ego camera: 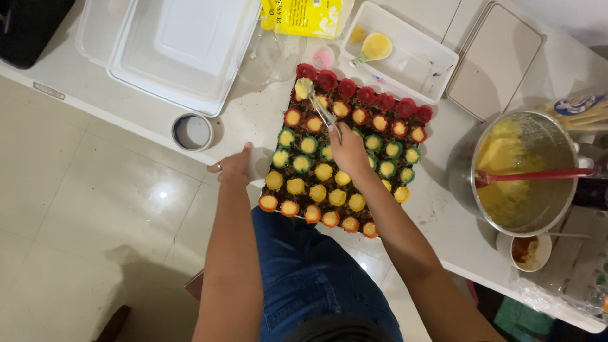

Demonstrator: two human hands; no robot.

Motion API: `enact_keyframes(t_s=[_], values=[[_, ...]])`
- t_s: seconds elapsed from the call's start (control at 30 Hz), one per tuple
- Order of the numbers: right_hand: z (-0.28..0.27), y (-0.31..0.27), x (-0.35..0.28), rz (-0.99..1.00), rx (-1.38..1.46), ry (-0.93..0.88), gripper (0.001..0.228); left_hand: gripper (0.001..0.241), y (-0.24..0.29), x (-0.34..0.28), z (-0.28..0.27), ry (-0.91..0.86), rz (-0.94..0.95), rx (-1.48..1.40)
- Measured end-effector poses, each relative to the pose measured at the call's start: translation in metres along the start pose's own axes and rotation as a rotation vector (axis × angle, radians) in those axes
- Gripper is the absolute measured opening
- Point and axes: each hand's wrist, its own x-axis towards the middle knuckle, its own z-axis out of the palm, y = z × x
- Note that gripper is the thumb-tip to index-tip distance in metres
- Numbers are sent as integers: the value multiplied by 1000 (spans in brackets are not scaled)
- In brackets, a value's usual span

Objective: Filling small cupcake liners with yellow batter using a metal scoop.

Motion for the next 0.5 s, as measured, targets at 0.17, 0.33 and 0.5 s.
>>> enact_keyframes(t_s=[0.17,0.33,0.5], values=[[1,-2,2,-13,17,-6,43,158,3,-2,0,13,-34,37],[-2,-6,1,2,75,-36,44,161,7,-3,-3,-36,-44,52],[-1,-5,1,30,149,-46,46,158,13,-21,-11,-56,-67,65]])
